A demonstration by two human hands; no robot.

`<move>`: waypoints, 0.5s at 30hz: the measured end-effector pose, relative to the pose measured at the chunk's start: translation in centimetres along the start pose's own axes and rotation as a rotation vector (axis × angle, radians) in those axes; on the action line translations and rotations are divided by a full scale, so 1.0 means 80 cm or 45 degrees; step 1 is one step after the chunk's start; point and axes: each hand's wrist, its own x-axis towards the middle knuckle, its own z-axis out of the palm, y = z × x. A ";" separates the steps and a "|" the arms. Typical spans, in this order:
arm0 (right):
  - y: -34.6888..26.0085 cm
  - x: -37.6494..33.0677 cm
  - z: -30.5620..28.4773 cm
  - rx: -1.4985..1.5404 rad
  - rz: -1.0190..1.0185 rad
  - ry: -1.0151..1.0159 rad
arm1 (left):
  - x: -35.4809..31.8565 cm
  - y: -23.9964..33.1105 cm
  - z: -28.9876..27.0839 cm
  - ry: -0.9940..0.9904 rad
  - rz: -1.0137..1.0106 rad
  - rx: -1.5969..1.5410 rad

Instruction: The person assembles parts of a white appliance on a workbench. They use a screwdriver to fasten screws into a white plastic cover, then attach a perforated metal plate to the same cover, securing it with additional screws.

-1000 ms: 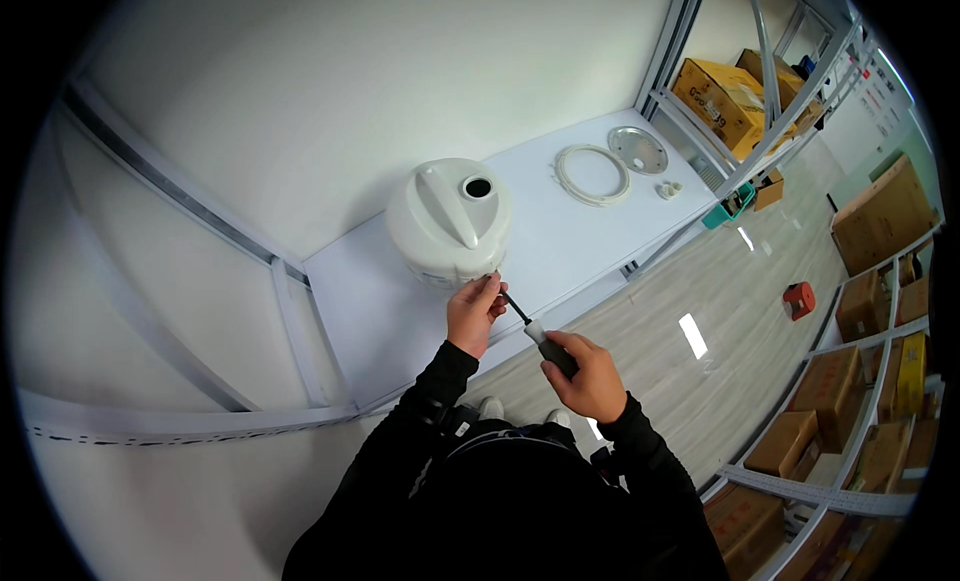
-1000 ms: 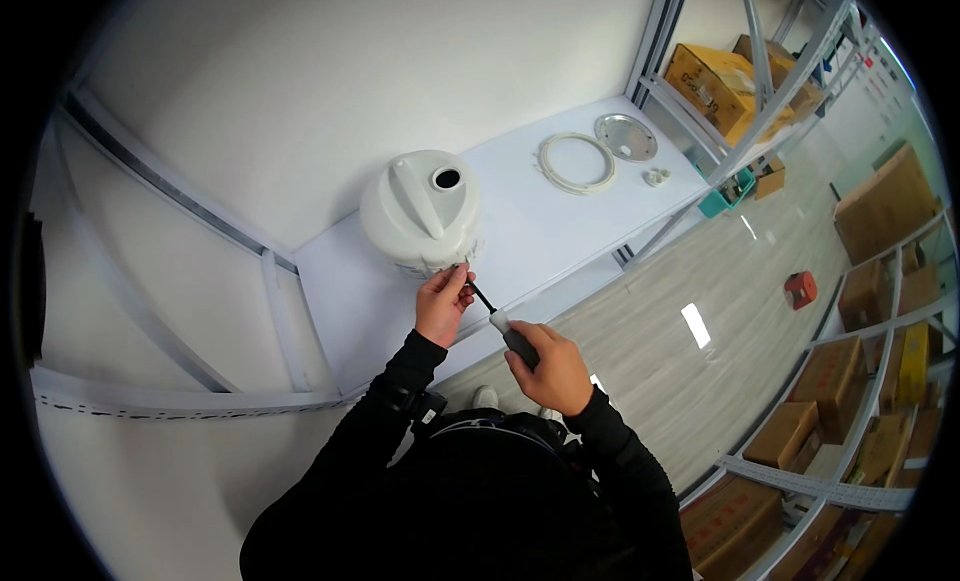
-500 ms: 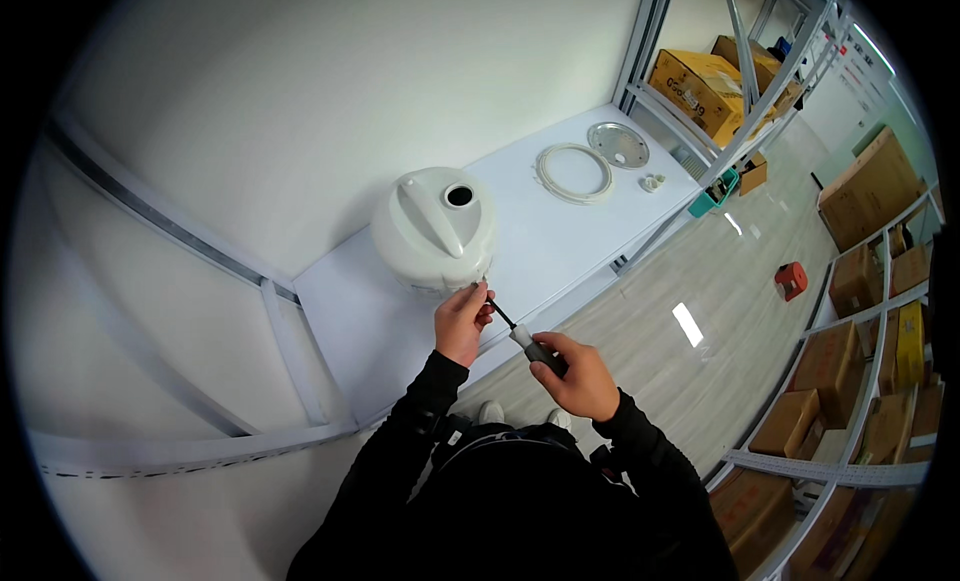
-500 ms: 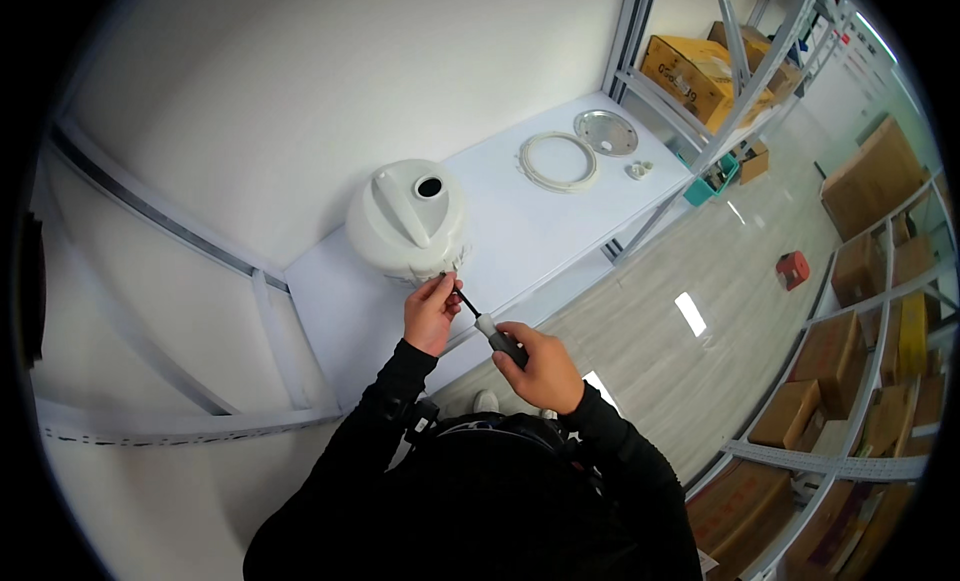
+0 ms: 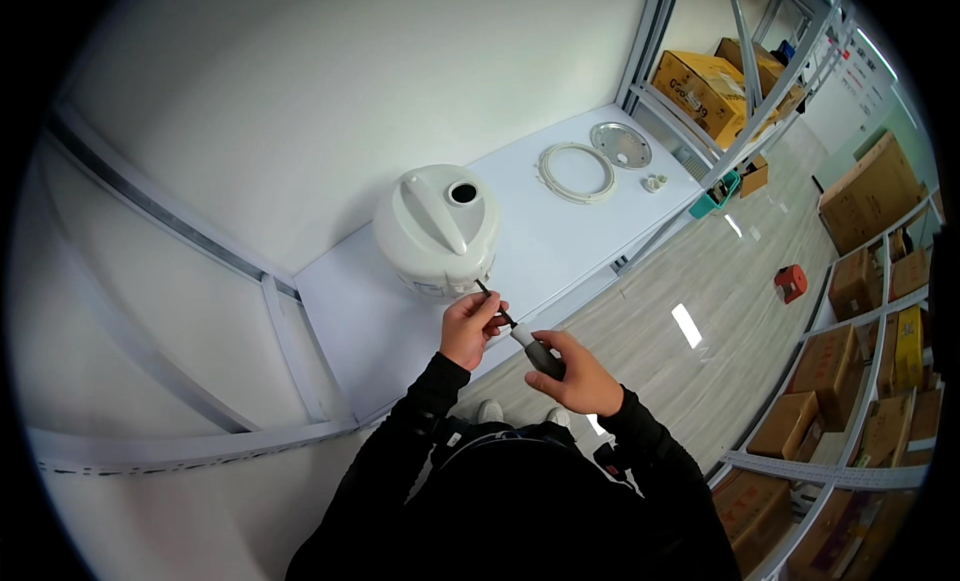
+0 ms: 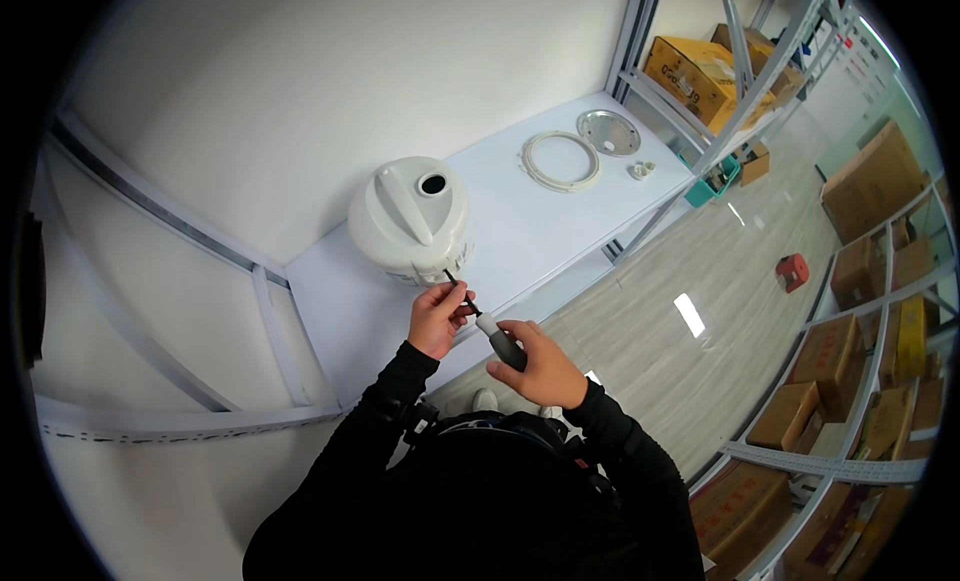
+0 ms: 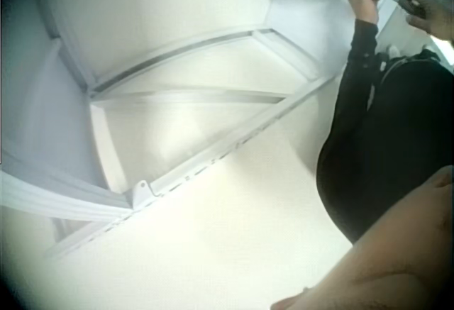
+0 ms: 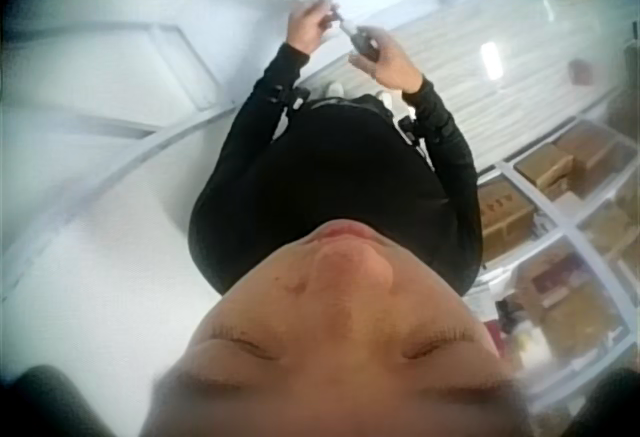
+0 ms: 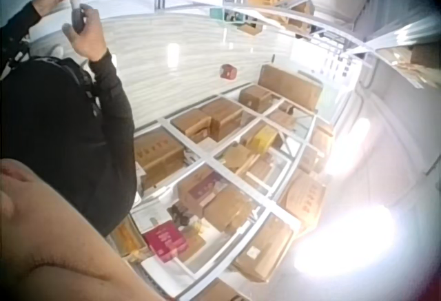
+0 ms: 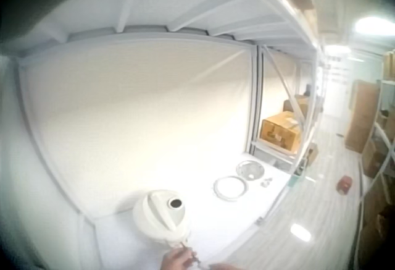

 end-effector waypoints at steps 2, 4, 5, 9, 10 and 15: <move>-0.002 -0.002 0.002 -0.250 -0.143 0.080 | -0.001 0.001 0.004 0.016 -0.001 0.001; -0.008 -0.004 0.004 -0.269 -0.106 0.106 | -0.001 0.001 0.008 0.031 0.002 -0.003; -0.004 -0.004 0.006 -0.298 -0.150 0.160 | 0.000 0.001 0.009 0.037 0.006 -0.007; 0.010 -0.004 0.017 -0.397 -0.251 0.362 | 0.001 -0.003 0.013 0.039 0.046 -0.049; 0.007 -0.003 0.018 -0.418 -0.261 0.405 | 0.003 -0.006 0.010 0.035 0.061 -0.050; 0.001 0.002 0.009 0.499 0.274 0.096 | 0.002 -0.008 0.010 -0.002 0.083 -0.057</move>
